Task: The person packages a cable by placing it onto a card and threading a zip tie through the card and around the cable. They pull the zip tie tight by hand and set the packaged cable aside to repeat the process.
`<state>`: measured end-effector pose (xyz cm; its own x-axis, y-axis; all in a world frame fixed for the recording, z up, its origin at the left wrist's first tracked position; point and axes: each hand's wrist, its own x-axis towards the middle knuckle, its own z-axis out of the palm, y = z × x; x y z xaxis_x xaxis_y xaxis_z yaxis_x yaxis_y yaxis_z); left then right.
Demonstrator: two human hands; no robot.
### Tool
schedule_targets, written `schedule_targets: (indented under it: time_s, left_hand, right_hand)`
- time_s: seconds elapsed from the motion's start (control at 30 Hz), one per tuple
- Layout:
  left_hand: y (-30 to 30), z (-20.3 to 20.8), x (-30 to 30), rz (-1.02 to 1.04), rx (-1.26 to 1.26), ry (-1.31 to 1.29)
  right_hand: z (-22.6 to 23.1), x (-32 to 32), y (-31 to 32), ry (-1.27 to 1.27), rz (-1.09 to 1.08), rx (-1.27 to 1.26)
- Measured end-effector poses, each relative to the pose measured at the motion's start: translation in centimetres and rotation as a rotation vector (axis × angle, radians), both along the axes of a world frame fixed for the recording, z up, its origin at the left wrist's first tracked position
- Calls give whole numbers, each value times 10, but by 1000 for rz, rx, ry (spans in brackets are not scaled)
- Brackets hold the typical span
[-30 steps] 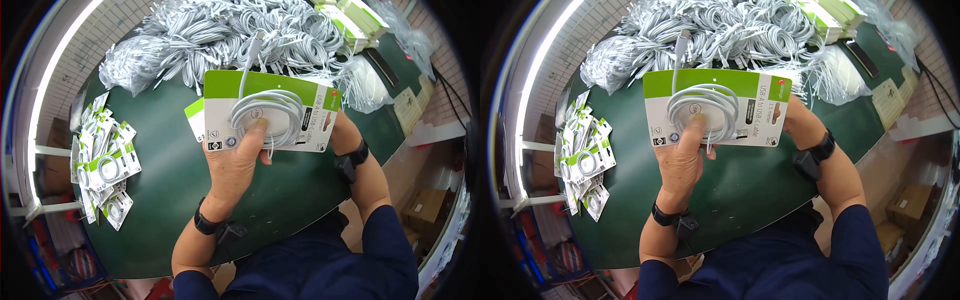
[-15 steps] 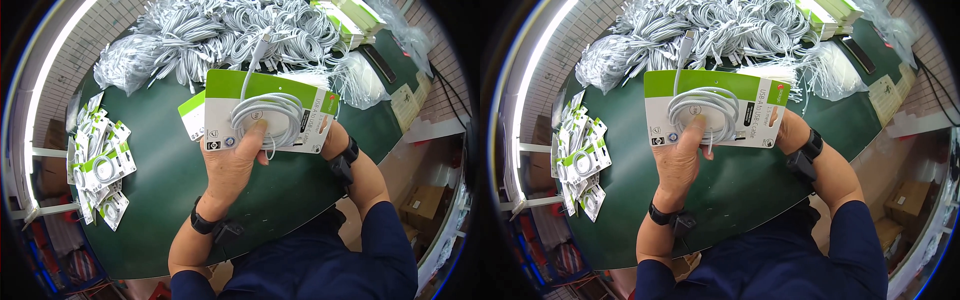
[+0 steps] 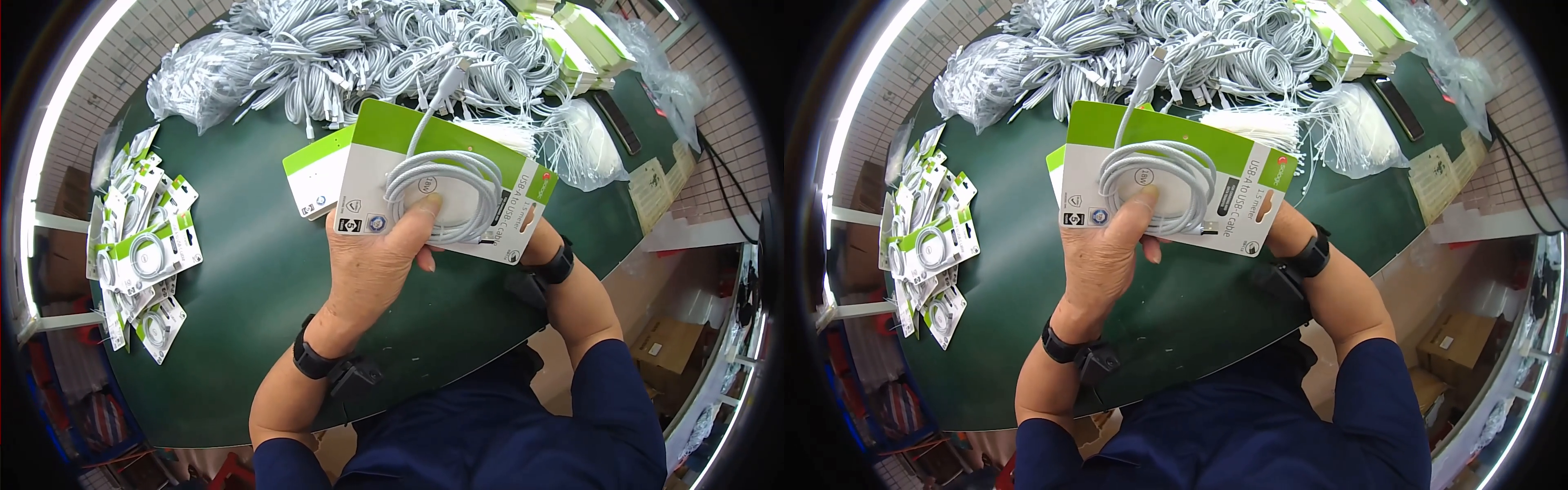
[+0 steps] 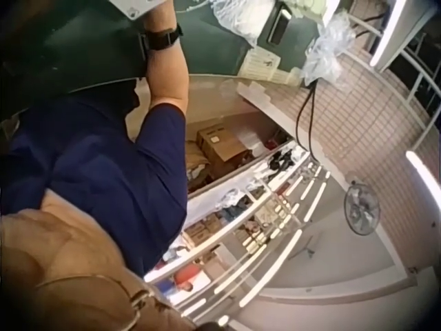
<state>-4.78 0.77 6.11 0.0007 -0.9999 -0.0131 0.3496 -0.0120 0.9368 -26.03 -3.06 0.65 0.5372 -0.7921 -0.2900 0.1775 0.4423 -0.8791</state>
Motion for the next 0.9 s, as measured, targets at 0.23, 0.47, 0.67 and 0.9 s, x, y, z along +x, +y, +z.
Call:
schedule_targets:
  time_s: [0.23, 0.47, 0.67, 0.9]
  left_hand:
    - [-1, 6, -1, -19, 89, 51]
    - [-6, 8, 10, -94, 170, 128]
    - [-7, 6, 12, -123, 132, 95]
    - [1, -1, 12, -227, 136, 43]
  right_hand:
    - [-33, 24, -9, -578, 178, -90]
    - [-26, 28, -6, -643, 163, 122]
    - [-41, 35, -16, -648, 192, -78]
    - [-52, 35, -16, -469, -47, -280]
